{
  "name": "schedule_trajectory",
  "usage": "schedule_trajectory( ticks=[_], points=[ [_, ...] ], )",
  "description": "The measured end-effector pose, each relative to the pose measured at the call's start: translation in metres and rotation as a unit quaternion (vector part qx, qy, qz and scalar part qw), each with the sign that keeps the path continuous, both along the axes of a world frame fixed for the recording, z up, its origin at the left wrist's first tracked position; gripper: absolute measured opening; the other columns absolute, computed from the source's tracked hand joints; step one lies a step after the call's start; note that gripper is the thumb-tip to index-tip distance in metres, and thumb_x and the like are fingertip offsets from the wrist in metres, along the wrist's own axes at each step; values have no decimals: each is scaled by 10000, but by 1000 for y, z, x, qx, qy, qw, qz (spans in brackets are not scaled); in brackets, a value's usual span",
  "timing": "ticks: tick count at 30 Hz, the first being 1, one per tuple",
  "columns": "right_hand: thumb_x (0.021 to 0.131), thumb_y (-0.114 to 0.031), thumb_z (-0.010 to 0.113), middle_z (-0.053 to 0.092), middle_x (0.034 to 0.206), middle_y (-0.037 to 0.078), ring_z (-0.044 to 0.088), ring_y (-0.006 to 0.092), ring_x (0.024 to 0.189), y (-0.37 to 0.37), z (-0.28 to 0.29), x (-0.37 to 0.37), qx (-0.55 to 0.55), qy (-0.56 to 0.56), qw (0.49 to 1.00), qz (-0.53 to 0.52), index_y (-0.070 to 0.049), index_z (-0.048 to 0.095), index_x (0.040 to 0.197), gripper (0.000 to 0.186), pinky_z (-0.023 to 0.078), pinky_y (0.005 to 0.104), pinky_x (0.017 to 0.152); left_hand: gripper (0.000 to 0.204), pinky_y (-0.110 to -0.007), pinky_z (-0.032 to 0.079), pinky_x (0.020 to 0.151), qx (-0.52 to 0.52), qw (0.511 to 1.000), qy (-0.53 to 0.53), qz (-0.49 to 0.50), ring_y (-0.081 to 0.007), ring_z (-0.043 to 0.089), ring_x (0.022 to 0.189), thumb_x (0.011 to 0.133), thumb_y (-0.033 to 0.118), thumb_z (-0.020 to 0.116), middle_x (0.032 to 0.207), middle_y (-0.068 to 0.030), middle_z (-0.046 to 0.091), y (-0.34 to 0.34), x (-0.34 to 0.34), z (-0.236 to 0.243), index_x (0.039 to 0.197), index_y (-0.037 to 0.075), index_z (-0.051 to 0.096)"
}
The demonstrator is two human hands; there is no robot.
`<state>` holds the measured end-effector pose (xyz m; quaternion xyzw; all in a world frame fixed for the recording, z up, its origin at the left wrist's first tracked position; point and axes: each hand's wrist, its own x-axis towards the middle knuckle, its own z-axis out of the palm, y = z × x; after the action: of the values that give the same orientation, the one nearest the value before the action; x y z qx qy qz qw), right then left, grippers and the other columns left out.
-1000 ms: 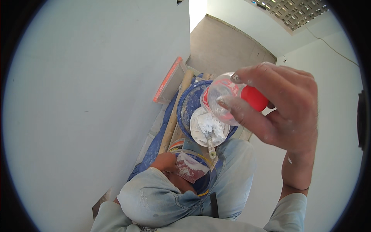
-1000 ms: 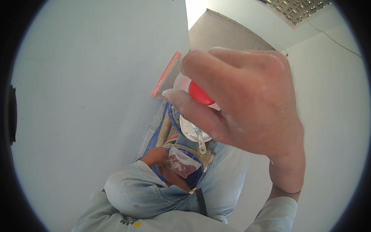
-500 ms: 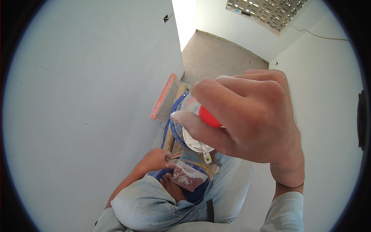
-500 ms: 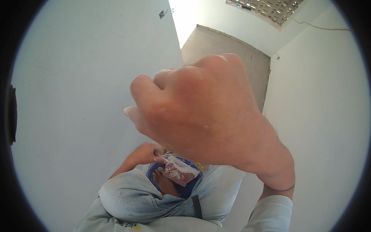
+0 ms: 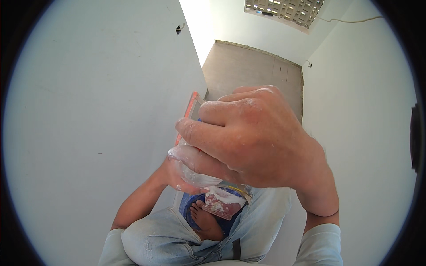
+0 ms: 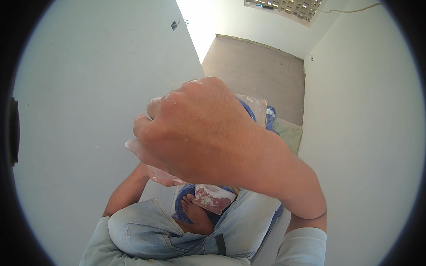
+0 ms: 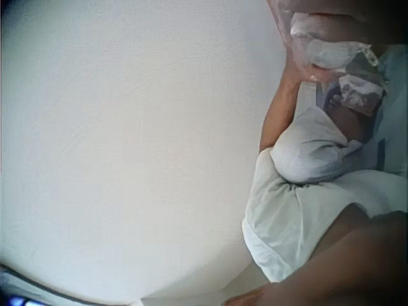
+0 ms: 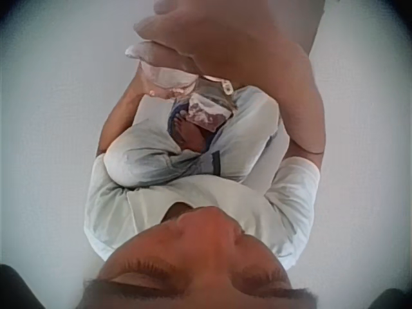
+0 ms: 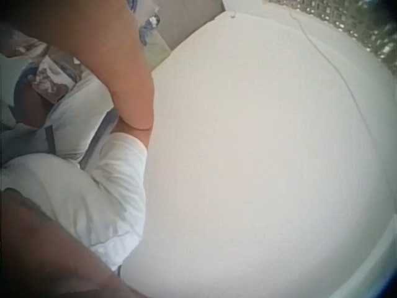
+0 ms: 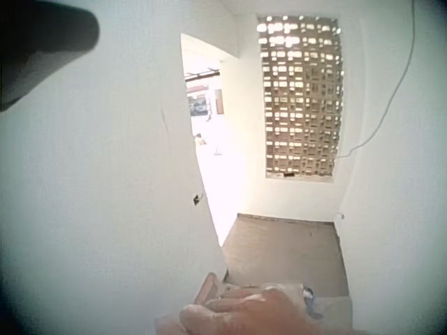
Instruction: The person mixes a white substance in a bucket with water, stirs it using a putty knife, and then applies the mixture to a wall area using a spreader.
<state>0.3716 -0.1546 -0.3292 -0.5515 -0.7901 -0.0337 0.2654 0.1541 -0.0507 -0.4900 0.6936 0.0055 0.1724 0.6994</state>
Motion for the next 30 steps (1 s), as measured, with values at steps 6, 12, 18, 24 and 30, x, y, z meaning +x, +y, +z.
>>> schedule_trajectory(
  ticks=[6,12,18,24,30],
  points=[
    [832,-182,745,589,799,55,594,211,729,9,-51,12,-19,191,970,148,-114,738,1028,208,452,324,616,890,-362,500,962,-56,979,148,-129,-211,647,1069,506,191,948,1163,-81,670,26,-36,4,1296,47,565],
    [832,27,717,661,992,90,635,235,923,9,-126,21,-114,415,871,238,-110,736,1153,349,506,364,785,959,-359,467,1006,-124,946,275,-116,-204,616,1104,493,218,951,1206,-81,655,26,-64,-18,1338,27,541],
    [824,29,754,686,1137,135,633,187,1080,-4,-227,52,-28,646,762,-11,-30,688,1224,409,518,327,927,988,-370,466,1013,-95,920,372,-76,-216,615,1123,518,259,950,1232,-84,647,1,-67,-62,1381,49,516],
    [860,-44,747,684,1095,81,627,149,967,2,-249,53,-54,637,747,-181,-20,688,1205,351,520,287,850,996,-392,444,1055,4,908,413,-75,-266,597,1186,617,327,920,1310,-142,612,-8,-74,-82,1445,44,444],
    [852,-54,742,688,1045,74,623,150,878,9,-249,45,-67,532,819,-205,-36,695,1178,330,507,278,768,1009,-405,431,1067,8,890,453,-53,-260,584,1208,598,324,918,1324,-124,607,-9,-76,-88,1454,73,446]
  ],
)
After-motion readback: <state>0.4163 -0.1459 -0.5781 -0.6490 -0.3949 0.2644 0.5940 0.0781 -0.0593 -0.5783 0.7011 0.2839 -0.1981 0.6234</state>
